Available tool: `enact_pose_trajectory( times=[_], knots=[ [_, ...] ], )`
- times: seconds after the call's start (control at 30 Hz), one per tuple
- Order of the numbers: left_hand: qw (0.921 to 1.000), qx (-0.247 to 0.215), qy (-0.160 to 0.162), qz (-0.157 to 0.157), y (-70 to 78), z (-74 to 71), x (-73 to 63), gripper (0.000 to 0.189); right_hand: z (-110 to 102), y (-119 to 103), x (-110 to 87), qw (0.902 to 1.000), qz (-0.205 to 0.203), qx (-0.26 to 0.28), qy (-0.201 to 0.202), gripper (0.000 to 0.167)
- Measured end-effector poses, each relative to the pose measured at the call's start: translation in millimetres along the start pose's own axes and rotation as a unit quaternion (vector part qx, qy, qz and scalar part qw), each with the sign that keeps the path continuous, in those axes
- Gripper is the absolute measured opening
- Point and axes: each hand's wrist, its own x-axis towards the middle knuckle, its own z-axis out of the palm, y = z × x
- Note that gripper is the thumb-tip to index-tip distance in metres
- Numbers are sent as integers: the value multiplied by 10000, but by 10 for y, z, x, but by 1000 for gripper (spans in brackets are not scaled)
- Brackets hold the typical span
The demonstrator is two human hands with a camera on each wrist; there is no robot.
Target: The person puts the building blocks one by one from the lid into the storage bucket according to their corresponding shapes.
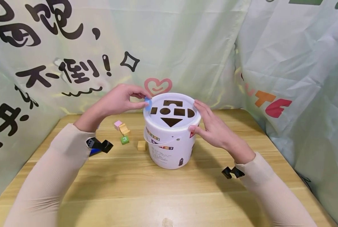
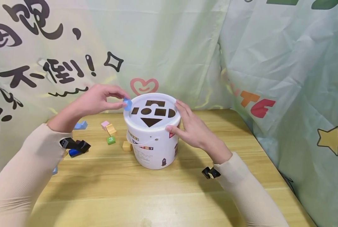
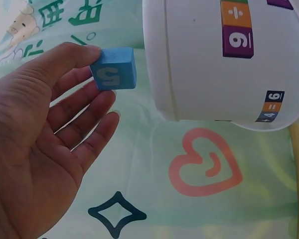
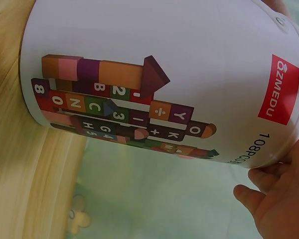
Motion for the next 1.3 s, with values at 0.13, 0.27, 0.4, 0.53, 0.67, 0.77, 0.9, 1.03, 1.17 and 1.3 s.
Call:
enact_pose_trajectory(
  times=[0.13, 0.27, 0.4, 0.53, 0.67, 0.77, 0.9, 1.03, 1.17, 1.3],
  knots=[
    [10000, -2, -40, 16, -28, 14, 73, 22, 0, -6, 4, 10000, 9, 3, -13, 86],
    [9999, -30, -117, -30, -43, 38, 140, 21, 0, -9, 4, 10000, 15, 3, 4, 86],
    [9995, -36, -256, -201, -60, 65, 182, 20, 3, -8, 10, 10000, -12, 6, 13, 87],
    [9982, -32, -470, -371, -75, 81, 213, 18, 5, -3, 18, 10000, -26, 9, 20, 88],
    [9964, 18, -741, -415, -81, 97, 247, 16, 7, 3, 9, 10000, -3, 6, 19, 88],
    [9949, 50, -906, -440, -82, 110, 267, 16, 11, 6, 0, 10000, 12, -4, 31, 87],
    [9935, 87, -1031, -483, -98, 123, 274, 16, 22, 8, -3, 10000, 6, 8, 62, 86],
    [9925, 104, -1111, -499, -116, 133, 274, 16, 27, 11, -4, 10000, 4, 24, 30, 88],
    [9923, 155, -1129, -491, -116, 136, 274, 20, 23, 9, -6, 10000, -3, 64, 18, 89],
    [9922, 190, -1113, -520, -131, 135, 261, 25, 17, 10, 0, 10000, -14, 60, 8, 89]
  ],
)
